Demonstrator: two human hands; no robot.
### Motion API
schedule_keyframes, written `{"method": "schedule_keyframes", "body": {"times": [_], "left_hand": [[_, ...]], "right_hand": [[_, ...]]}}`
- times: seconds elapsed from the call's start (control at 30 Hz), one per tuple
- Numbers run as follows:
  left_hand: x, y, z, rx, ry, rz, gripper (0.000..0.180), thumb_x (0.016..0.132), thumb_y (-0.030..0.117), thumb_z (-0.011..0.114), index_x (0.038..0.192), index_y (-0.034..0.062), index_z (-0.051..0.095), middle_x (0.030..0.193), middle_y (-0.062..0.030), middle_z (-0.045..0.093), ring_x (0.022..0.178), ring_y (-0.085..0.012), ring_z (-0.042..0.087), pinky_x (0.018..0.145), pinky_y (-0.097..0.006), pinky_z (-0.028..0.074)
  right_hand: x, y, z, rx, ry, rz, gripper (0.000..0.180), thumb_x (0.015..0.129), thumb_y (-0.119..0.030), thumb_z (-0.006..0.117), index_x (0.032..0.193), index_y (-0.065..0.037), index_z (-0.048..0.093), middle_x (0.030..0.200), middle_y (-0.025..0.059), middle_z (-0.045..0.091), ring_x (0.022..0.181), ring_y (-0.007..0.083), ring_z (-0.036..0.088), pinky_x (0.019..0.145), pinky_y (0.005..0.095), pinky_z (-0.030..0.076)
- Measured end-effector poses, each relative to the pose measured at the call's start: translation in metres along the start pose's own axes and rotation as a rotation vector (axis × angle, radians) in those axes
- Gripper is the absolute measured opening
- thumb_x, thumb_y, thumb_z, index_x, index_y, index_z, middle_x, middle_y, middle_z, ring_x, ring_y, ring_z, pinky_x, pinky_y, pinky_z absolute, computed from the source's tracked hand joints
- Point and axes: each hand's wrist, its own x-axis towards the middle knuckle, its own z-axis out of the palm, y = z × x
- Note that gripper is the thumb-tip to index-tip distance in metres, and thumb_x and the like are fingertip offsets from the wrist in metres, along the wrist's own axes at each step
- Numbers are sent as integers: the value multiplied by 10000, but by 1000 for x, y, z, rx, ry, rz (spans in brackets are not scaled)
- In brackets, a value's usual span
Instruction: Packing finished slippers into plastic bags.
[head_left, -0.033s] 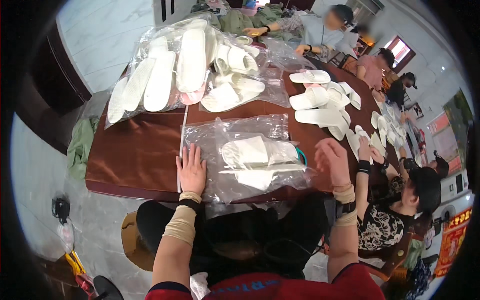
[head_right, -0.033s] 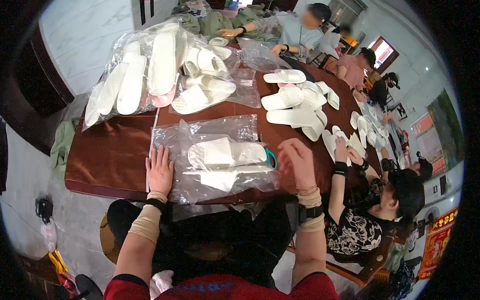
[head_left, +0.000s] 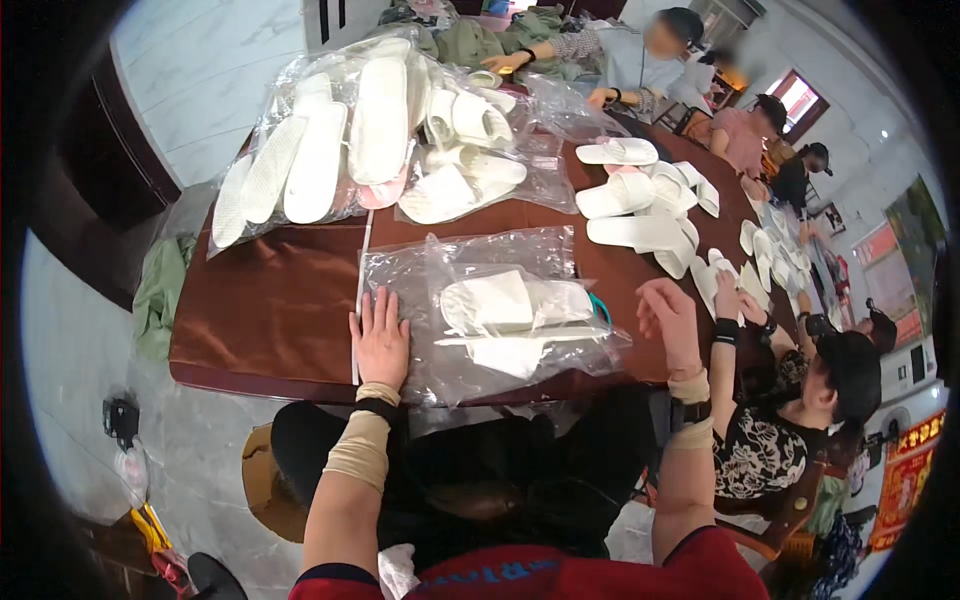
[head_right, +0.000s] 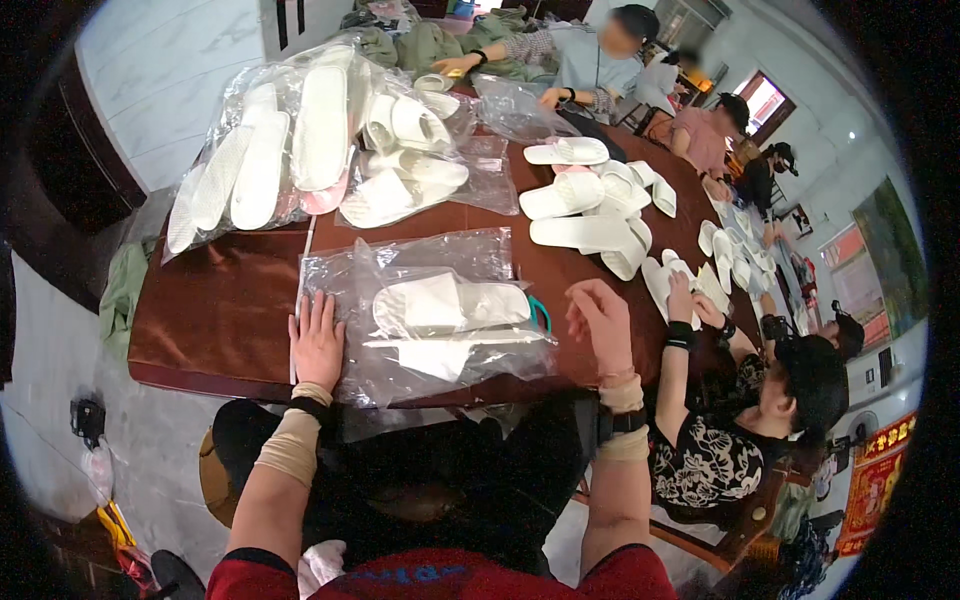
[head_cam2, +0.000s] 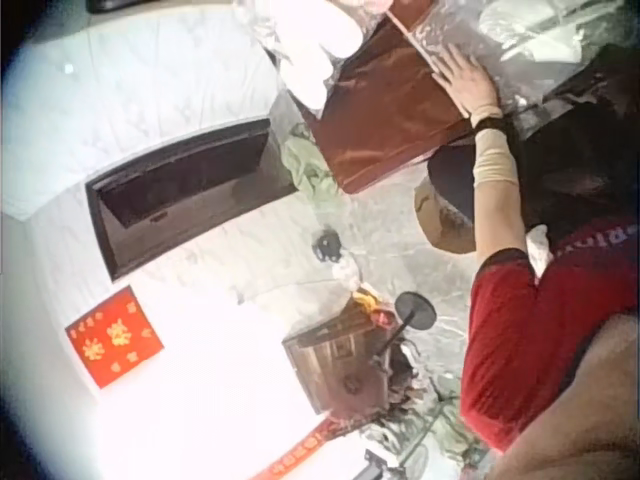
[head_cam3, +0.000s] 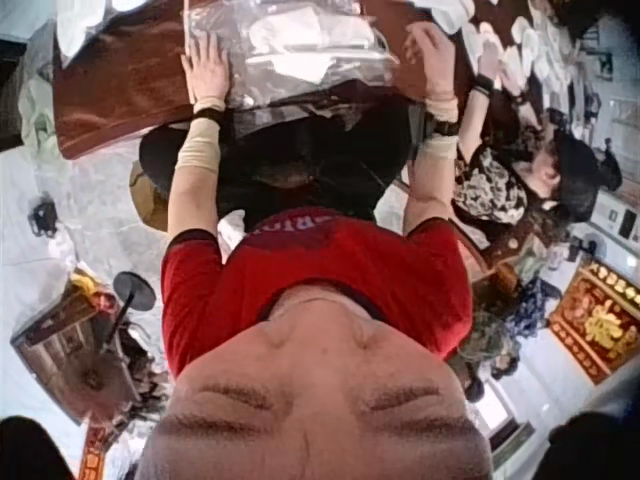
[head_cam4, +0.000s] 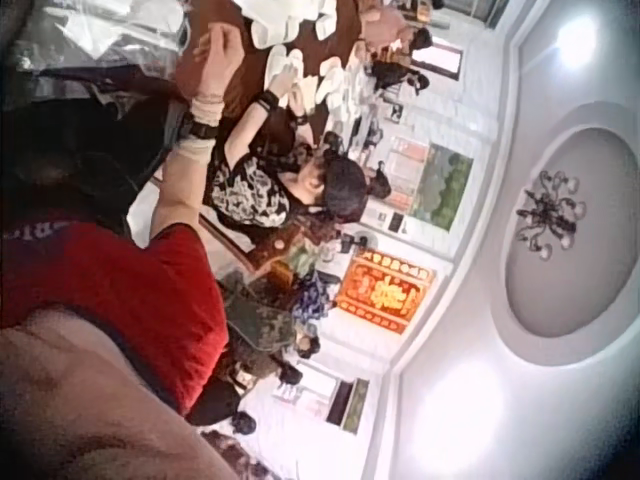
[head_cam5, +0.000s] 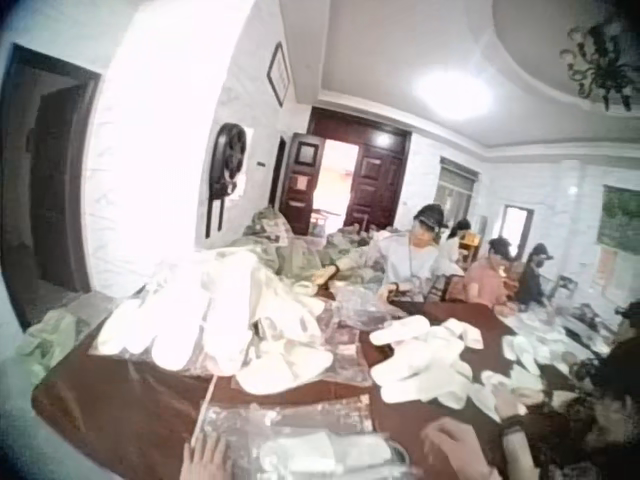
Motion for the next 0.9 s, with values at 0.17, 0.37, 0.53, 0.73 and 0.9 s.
{"method": "schedule_keyframes", "body": {"times": [0.17,0.37,0.53,0.73,0.9], "left_hand": [[5,10,4,0,-4,22,521,1032,311,552,1515,127,485,1646,-79,397,1538,-314,312,1245,-543,239],[3,8,4,4,-36,3,541,1033,308,553,1534,124,469,1657,-75,377,1544,-316,299,1250,-546,227],[5,12,7,20,-4,20,544,1014,312,582,1517,125,495,1644,-65,402,1532,-316,327,1245,-547,238],[3,7,7,34,-21,4,546,1015,311,580,1520,122,490,1648,-66,397,1538,-319,317,1241,-554,240],[7,9,5,26,-24,18,548,1013,314,582,1518,119,492,1646,-75,399,1539,-321,316,1241,-554,242]], "right_hand": [[4,89,-14,-267,-172,-114,164,910,-98,696,1052,-15,693,870,46,691,794,127,646,733,279,517],[25,94,19,-366,-26,-412,237,931,-179,741,1087,-24,652,915,30,650,858,102,582,821,263,486],[42,144,16,84,-59,47,265,989,-233,695,1035,23,649,851,42,643,807,108,575,742,284,488],[61,185,42,-186,119,133,528,903,-414,776,1170,25,655,1013,191,720,926,270,694,858,373,536],[82,203,38,195,-59,168,536,893,-414,798,1181,18,666,1080,180,725,959,283,694,882,369,537]]}}
